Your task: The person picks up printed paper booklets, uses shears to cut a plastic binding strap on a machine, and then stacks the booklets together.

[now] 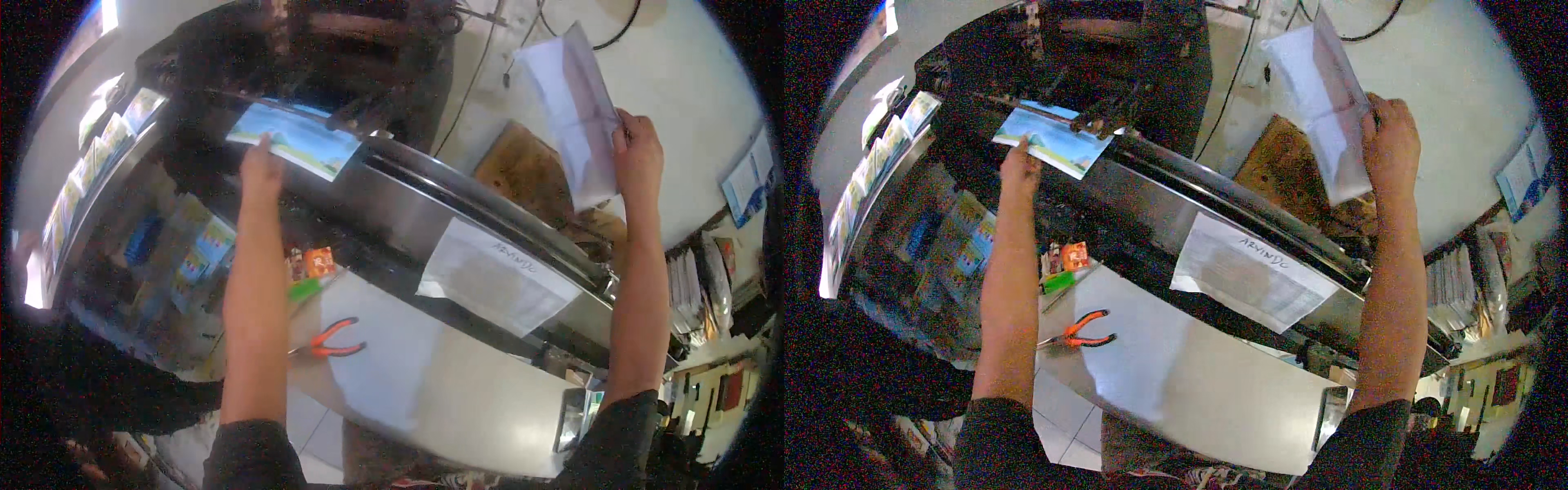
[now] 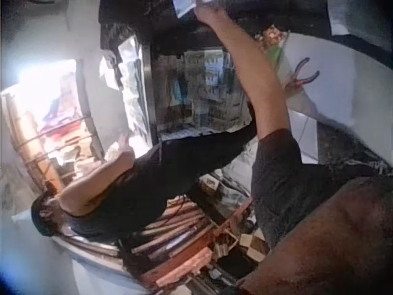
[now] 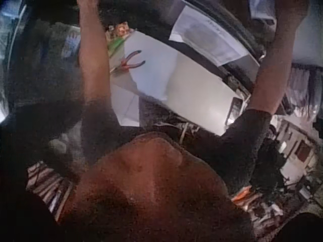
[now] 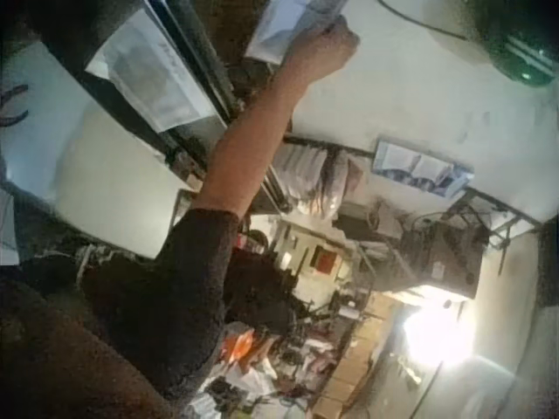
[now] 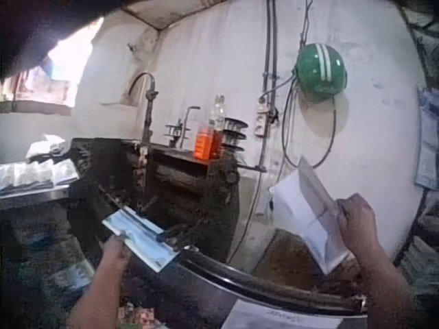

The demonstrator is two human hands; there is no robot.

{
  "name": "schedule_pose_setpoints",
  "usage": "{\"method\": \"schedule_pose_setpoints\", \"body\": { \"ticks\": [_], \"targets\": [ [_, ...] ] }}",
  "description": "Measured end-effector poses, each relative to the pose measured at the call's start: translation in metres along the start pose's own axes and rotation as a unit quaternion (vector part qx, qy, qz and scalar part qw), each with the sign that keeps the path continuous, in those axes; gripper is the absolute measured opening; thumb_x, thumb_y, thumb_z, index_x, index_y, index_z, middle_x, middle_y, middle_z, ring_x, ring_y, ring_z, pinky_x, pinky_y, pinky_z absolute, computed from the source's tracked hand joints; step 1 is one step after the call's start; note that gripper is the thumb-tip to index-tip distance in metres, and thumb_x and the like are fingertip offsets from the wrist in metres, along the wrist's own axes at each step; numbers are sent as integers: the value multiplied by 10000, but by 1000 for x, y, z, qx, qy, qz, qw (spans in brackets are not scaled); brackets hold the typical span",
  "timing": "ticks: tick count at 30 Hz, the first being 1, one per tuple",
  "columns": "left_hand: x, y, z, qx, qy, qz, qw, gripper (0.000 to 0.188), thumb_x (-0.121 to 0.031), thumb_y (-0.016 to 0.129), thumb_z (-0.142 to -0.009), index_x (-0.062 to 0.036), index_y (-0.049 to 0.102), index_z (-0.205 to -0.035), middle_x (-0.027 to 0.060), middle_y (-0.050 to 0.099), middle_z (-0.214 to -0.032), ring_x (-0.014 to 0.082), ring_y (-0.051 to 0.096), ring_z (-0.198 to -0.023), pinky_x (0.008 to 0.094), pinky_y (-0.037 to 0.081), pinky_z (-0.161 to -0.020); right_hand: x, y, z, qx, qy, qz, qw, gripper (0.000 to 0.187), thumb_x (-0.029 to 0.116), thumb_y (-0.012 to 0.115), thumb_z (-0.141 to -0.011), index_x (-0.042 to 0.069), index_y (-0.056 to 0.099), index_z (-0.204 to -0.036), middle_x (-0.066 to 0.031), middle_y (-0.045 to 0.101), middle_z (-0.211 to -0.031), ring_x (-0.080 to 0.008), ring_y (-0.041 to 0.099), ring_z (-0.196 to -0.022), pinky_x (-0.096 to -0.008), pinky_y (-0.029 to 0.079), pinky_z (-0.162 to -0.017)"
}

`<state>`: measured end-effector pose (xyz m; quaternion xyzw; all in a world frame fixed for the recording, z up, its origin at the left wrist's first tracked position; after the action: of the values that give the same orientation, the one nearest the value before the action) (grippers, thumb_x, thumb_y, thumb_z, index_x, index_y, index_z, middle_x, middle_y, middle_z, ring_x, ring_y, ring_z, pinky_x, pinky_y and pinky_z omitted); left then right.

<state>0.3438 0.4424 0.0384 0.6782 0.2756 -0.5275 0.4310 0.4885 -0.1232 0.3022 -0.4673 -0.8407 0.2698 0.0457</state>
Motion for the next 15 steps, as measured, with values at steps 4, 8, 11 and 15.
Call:
{"method": "schedule_pose_setpoints", "body": {
  "ticks": [4,8,11,15],
  "targets": [
    [22,-76,-24,-15,145,-217,965,422,-336,630,-930,42,593,-1113,138,636,-793,274,626,-708,402,518,-644,50,-21,18,57,-99,-17,993,276,124,640,-837,77,678,-1107,-139,626,-1029,-338,591,-949,-443,501,-823],
    [11,-49,8,-23,72,41,996,141,-178,604,-960,-49,600,-1019,65,630,-881,196,607,-710,306,485,-561,99,2,114,191,-188,-115,957,211,143,627,-844,48,645,-1033,-162,616,-952,-349,600,-886,-470,508,-779],
    [-9,-7,17,-80,-58,36,994,179,-209,623,-945,-30,618,-945,96,638,-864,217,608,-700,347,491,-568,125,10,171,312,-121,-184,924,208,228,559,-941,28,616,-961,-176,596,-878,-373,600,-791,-502,504,-744],
    [29,-141,-37,-100,72,-265,956,192,-158,595,-917,-28,620,-1056,192,643,-940,321,624,-832,406,504,-689,141,5,180,326,-133,-207,913,217,215,617,-884,58,636,-1032,-132,604,-917,-322,602,-858,-457,512,-757]
  ]
}}
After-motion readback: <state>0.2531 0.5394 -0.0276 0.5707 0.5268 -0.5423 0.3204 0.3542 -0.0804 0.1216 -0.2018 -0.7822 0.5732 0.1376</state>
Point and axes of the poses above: each hand's wrist, its own z-axis away from the middle knuckle, its own y-axis out of the palm, x = y × z, the point moved 1 cm from there along -z, towards the middle knuckle
